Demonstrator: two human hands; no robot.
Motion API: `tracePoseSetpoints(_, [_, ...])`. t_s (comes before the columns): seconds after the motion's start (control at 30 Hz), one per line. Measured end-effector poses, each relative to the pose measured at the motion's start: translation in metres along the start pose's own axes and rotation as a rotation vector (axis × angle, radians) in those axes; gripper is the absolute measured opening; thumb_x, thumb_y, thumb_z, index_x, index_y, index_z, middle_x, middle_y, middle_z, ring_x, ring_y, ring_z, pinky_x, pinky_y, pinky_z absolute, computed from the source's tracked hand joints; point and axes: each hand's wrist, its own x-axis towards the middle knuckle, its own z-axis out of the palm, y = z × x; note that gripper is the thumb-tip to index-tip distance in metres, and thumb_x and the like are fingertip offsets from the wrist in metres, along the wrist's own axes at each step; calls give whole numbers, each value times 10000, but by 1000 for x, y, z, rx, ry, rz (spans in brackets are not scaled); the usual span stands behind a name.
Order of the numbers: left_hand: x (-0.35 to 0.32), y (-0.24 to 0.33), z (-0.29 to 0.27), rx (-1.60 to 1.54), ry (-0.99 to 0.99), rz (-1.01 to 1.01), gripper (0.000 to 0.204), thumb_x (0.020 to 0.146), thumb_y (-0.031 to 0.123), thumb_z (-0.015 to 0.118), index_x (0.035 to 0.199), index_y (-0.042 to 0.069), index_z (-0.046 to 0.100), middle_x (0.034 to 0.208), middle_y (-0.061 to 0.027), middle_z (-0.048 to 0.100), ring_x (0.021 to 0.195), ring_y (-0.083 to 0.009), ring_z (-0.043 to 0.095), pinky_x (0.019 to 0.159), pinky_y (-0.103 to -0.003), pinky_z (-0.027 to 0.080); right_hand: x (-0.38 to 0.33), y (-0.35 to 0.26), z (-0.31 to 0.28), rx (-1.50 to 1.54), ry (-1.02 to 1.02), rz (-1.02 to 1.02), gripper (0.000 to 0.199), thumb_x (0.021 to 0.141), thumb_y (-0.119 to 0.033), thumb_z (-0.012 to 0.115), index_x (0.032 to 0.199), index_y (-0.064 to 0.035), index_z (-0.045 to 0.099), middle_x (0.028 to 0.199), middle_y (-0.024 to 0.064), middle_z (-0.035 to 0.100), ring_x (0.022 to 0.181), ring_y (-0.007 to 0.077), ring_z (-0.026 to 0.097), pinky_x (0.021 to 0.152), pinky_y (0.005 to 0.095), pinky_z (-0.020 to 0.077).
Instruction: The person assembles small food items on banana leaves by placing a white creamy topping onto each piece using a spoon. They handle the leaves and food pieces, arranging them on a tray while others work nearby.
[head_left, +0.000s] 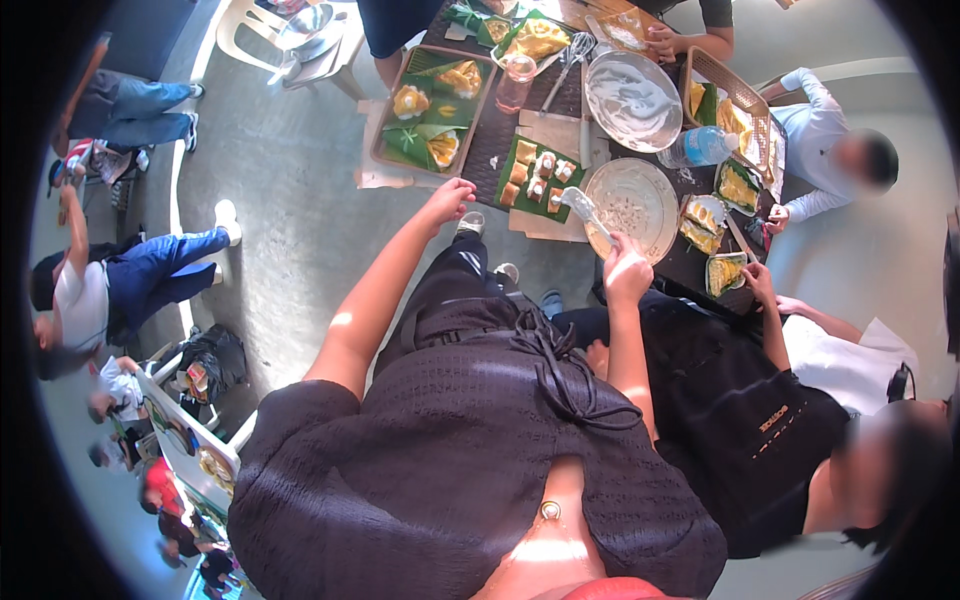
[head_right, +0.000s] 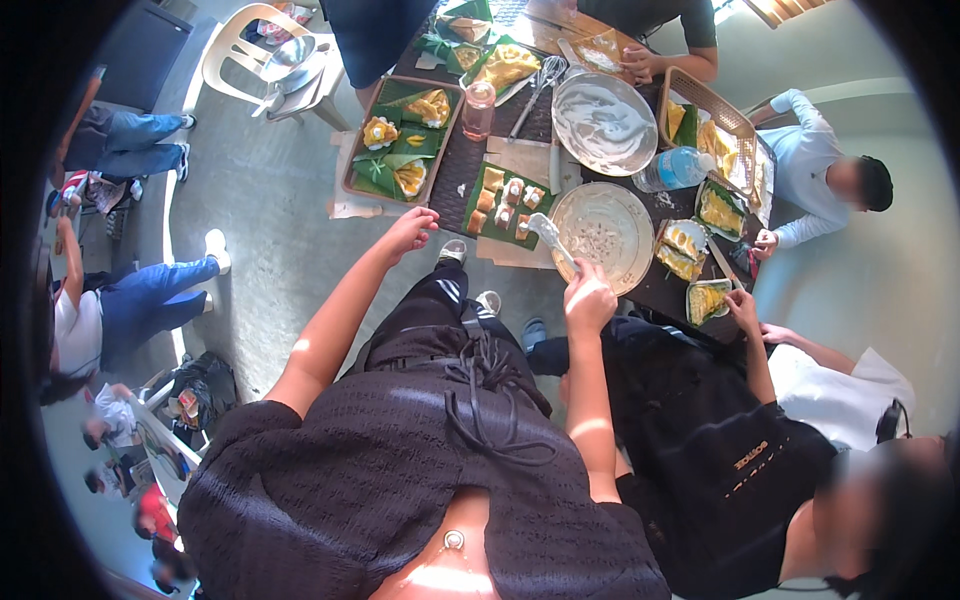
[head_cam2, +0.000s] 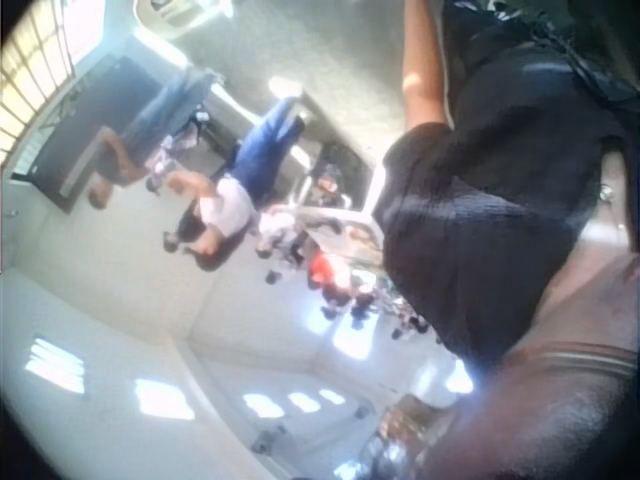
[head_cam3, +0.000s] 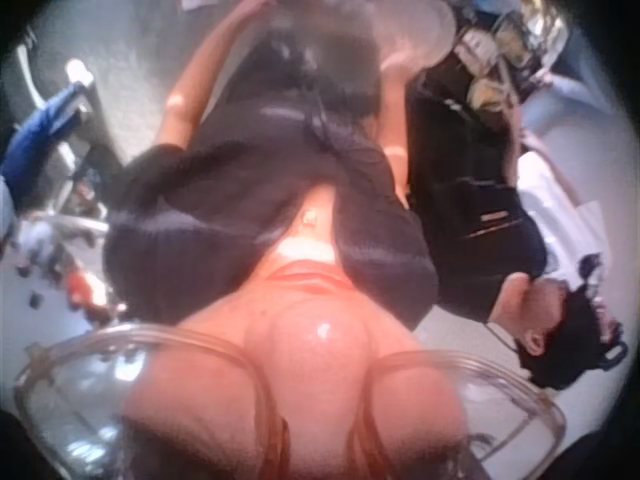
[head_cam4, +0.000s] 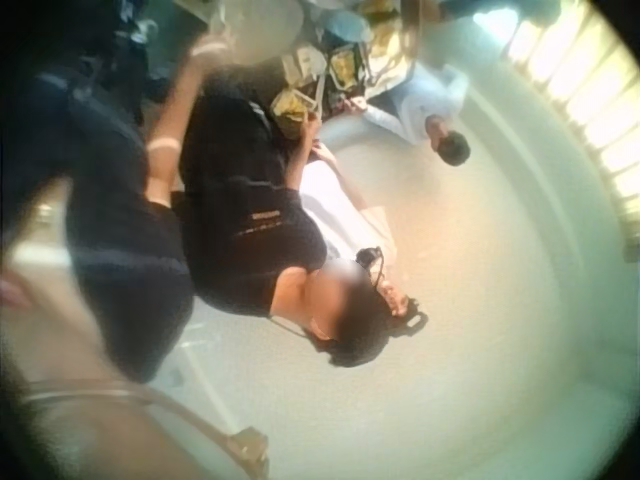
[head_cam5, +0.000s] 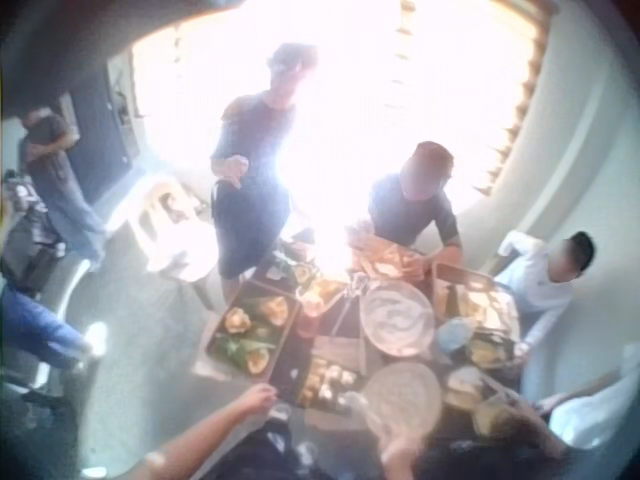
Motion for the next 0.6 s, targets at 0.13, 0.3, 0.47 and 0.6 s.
tracePoseSetpoints(0.13, [0, 5, -3, -20, -16, 4, 136, 838, 207, 436, 945, 135, 480, 804, 31, 491, 599, -44, 404, 543, -182, 373, 6, 1, -22, 17, -100, 149, 183, 689, -114, 556, 853, -159, 625, 749, 79, 604, 673, 272, 582, 605, 351, 458])
tracePoseSetpoints(0.3, [2, 17, -9, -33, -10, 11, 142, 830, 197, 433, 951, 140, 480, 807, 34, 488, 602, -44, 413, 575, -198, 375, 25, 42, -18, 599, -223, 468, 236, 664, -82, 537, 874, -86, 644, 624, 34, 593, 549, 86, 523, 528, 225, 394])
tracePoseSetpoints(0.47, [12, 29, -16, -63, -54, 31, 148, 825, 193, 437, 957, 142, 478, 802, 35, 487, 598, -43, 414, 578, -197, 373, 60, 59, -29, 931, -212, 557, 250, 701, -12, 476, 911, -16, 612, 642, 10, 550, 503, 34, 439, 450, 172, 326])
tracePoseSetpoints(0.6, [16, 42, -21, -72, -88, 41, 149, 831, 200, 436, 961, 139, 478, 816, 32, 487, 611, -46, 410, 586, -198, 383, 106, 33, -36, 406, -39, 359, 206, 716, -74, 524, 904, -72, 610, 715, 78, 599, 674, 183, 570, 606, 293, 431])
